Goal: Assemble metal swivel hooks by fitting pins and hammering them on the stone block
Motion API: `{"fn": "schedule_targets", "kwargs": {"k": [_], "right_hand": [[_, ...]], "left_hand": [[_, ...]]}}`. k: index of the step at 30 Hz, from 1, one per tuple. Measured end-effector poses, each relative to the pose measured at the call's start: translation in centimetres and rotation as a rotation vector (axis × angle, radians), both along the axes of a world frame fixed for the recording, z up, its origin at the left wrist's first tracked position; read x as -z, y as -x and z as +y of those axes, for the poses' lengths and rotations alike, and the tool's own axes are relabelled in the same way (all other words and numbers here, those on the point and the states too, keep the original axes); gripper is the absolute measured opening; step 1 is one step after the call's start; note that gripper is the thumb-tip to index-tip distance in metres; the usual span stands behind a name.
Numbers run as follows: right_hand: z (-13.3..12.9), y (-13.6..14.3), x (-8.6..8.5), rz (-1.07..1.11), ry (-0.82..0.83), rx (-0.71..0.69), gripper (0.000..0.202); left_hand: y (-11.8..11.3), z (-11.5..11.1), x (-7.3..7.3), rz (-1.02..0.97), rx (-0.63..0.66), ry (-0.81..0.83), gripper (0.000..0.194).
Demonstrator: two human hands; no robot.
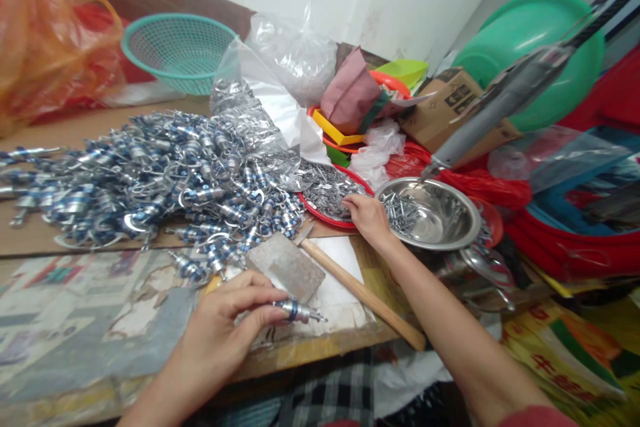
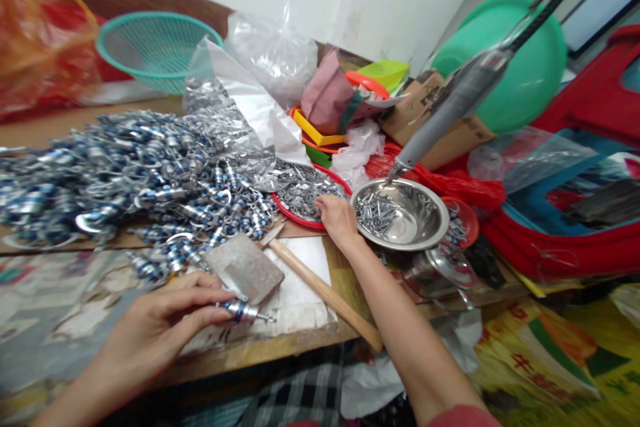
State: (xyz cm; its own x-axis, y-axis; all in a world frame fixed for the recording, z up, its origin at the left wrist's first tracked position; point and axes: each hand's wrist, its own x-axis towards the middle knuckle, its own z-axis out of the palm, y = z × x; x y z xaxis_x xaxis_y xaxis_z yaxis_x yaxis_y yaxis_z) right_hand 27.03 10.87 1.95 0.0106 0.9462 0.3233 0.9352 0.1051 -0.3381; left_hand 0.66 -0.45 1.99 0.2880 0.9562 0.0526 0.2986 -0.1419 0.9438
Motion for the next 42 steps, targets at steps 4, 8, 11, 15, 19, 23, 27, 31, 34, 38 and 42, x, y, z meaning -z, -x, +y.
{"fn": "schedule_targets", "kwargs": {"k": [4, 8, 11, 15, 19, 23, 27, 31, 34, 38, 42], "right_hand": [[-3.3, 3.5, -1.5, 0.188, -0.059, -0.109, 0.014], [-9.1, 7.9, -2.7, 0.634, -0.01, -0.444, 0.01], [-11.9, 9.5, -3.1, 0.727, -0.059, -0.569, 0.018], [-12.7, 9.5, -3.0, 0.762, -0.133, -0.563, 0.019], [-12.7, 9.2, -2.8, 0.793, -0.056, -0.509, 0.022], [-13.0, 9.1, -2.6, 0.85, -0.017, -0.539, 0.029], [-13.4, 9.0, -2.3, 0.94, 0.02, -0.554, 0.034], [-13.8, 8.8, -1.9, 0.93, 0.017, -0.571, 0.034], [-14.1, 8.5, -1.6, 0.749, -0.097, -0.587, 0.036], [-14.2, 7.8, -1.1, 0.325, -0.343, -0.725, 0.03], [-13.9, 7.3, -0.9, 0.147, -0.441, -0.832, 0.022]], "left_hand": [[-0.1, -0.2, 0.0, -0.01, -0.057, -0.024, 0.011], [-0.2, -0.6, 0.2, -0.119, -0.148, 0.03, 0.026], [-0.4, -0.8, 0.2, -0.223, -0.124, 0.069, 0.034], [-0.5, -1.0, -0.2, -0.261, -0.113, 0.08, 0.034], [-0.5, -1.1, -0.5, -0.252, -0.113, 0.085, 0.036], [-0.4, -0.9, -0.6, -0.18, -0.117, -0.017, 0.033], [-0.4, -0.6, -0.7, -0.102, -0.057, -0.156, 0.016], [-0.3, -0.7, -0.9, -0.121, 0.007, -0.111, 0.017], [-0.1, -0.8, -1.2, -0.16, -0.048, -0.013, 0.011], [0.2, -0.6, -1.7, -0.141, -0.075, 0.111, 0.007], [0.6, -0.6, -1.8, -0.028, -0.011, 0.063, 0.012]]}}
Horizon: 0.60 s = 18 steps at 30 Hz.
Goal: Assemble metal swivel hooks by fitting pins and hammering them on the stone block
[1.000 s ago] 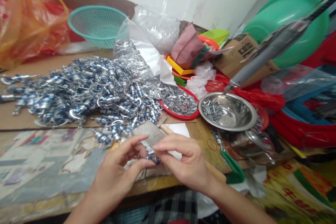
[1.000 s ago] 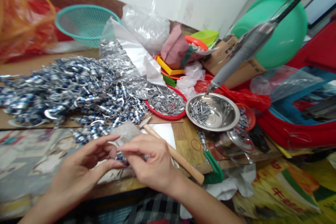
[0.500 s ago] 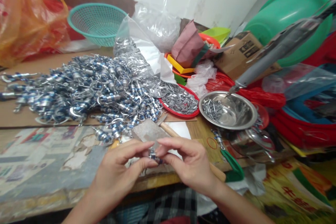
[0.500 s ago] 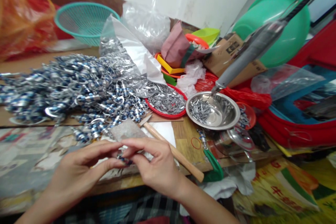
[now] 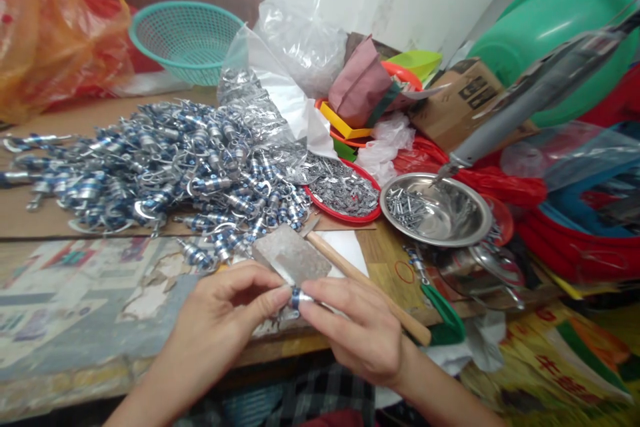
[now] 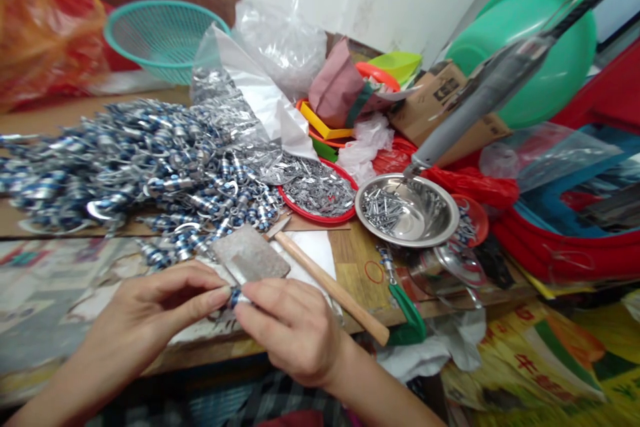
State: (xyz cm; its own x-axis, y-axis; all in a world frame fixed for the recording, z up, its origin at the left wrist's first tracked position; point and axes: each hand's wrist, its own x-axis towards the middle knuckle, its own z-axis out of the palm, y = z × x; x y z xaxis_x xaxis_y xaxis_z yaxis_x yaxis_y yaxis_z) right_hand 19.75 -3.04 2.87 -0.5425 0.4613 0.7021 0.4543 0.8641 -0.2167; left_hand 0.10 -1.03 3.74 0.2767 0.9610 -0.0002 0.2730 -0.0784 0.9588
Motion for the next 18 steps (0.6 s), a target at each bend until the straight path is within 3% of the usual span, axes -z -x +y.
{"fn": "schedule_targets", "kwargs": {"k": [6, 11, 18], "right_hand": [[0.2, 0.3, -0.7, 0.0, -0.01, 0.032, 0.022], [-0.1, 0.7, -0.4, 0.059, 0.101, 0.06, 0.024], [-0.1, 1.4, 0.1, 0.301, 0.366, 0.084, 0.014]], "left_hand": [[0.1, 0.0, 0.0, -0.025, 0.014, -0.124, 0.013], [0.2, -0.1, 0.3, -0.068, 0.07, 0.058, 0.015], [-0.3, -0.8, 1.1, -0.262, -0.031, 0.306, 0.018]]}}
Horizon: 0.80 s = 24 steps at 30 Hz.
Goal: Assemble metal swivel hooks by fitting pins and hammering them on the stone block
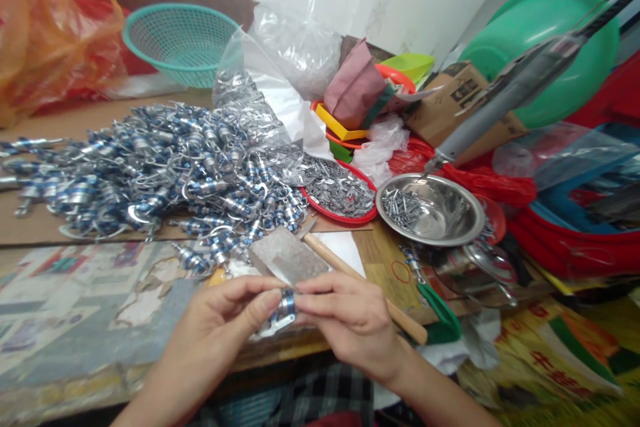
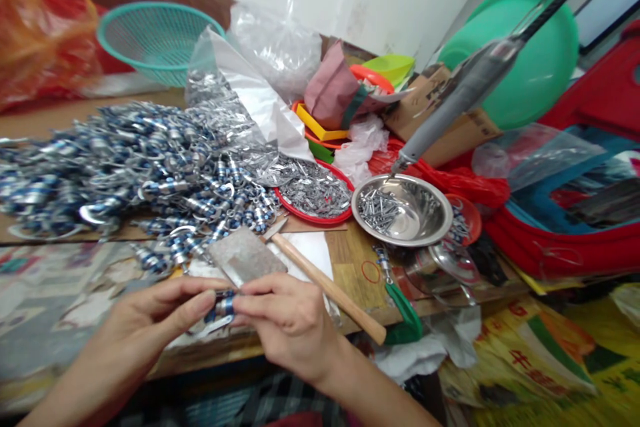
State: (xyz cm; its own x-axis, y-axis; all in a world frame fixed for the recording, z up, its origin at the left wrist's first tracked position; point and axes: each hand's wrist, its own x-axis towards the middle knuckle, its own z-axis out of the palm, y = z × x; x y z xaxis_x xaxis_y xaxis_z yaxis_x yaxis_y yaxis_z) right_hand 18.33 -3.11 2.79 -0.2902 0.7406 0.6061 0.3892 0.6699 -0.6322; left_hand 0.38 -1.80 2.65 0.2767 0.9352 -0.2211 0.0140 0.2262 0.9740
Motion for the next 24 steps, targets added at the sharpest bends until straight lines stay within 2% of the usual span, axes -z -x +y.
{"fn": "schedule_targets", "kwargs": {"k": [4, 6, 8, 10, 11, 13, 16, 20, 24], "right_hand": [[0.5, 0.0, -0.6, 0.001, 0.21, -0.011, 0.01], [2.1, -1.1, -1.0, -0.085, 0.289, 0.005, 0.008], [4.7, -2.9, -1.3, -0.244, 0.255, 0.191, 0.01], [8.0, -5.1, -1.1, -0.503, 0.219, 0.543, 0.021], [9.5, -6.1, -0.8, -0.556, 0.24, 0.594, 0.023], [11.9, -7.7, -0.1, -0.633, 0.293, 0.633, 0.021], [13.6, -8.6, 1.0, -0.668, 0.351, 0.629, 0.022], [13.7, -8.6, 1.3, -0.594, 0.351, 0.633, 0.03], [11.9, -7.6, 0.2, -0.445, 0.402, 0.581, 0.026]], "left_hand": [[-0.4, -0.4, 0.6, -0.119, -0.063, 0.118, 0.057], [-0.4, -0.3, 0.9, -0.108, -0.085, 0.117, 0.061], [-0.3, -0.2, 0.9, -0.099, -0.083, 0.111, 0.061], [-0.3, 0.1, 0.8, -0.113, -0.054, 0.117, 0.06], [-0.3, 0.2, 0.7, -0.125, -0.034, 0.123, 0.059], [-0.4, 0.4, 0.4, -0.151, 0.009, 0.14, 0.057], [-0.4, 0.8, 0.4, -0.166, 0.054, 0.158, 0.056], [-0.3, 1.1, 1.1, -0.17, 0.078, 0.174, 0.056], [0.2, 1.2, 1.6, -0.243, 0.108, 0.181, 0.058]]}}
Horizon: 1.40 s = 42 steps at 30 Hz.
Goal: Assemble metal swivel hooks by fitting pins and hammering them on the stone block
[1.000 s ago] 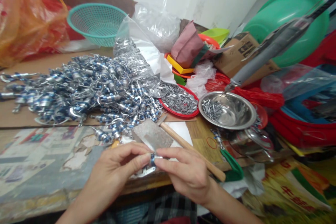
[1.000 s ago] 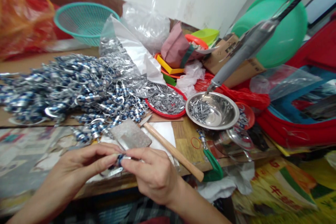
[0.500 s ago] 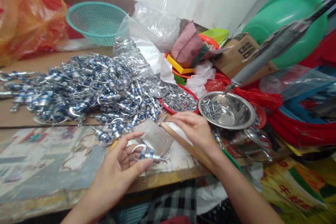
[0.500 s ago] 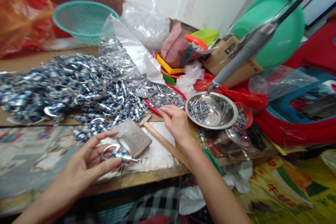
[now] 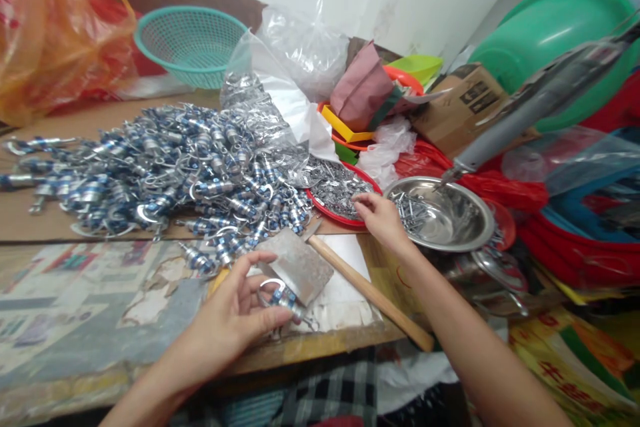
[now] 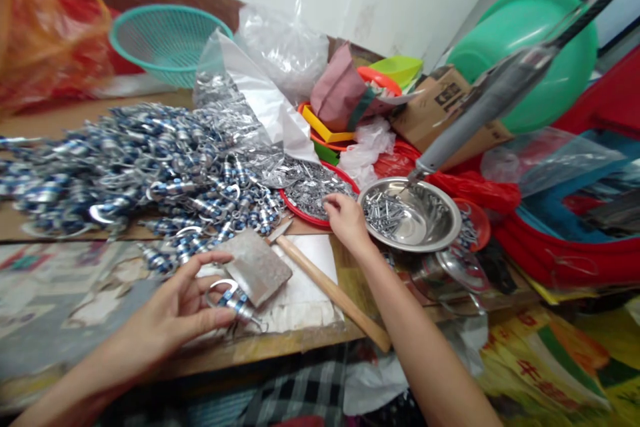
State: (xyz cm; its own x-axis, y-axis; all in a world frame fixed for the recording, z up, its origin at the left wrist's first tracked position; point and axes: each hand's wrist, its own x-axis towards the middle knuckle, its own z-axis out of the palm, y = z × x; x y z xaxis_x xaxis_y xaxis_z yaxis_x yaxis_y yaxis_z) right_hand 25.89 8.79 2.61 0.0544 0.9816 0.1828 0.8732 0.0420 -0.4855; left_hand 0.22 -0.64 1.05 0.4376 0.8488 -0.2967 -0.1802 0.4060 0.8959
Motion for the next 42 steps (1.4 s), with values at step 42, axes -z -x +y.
{"fn": "schedule_targets", "kwargs": {"k": [42], "right_hand": [[-9.9, 4.6, -0.1, -0.155, -0.333, -0.444, 0.026]], "left_hand": [[-0.5, 0.3, -0.3, -0.019, -0.065, 0.032, 0.052]]}}
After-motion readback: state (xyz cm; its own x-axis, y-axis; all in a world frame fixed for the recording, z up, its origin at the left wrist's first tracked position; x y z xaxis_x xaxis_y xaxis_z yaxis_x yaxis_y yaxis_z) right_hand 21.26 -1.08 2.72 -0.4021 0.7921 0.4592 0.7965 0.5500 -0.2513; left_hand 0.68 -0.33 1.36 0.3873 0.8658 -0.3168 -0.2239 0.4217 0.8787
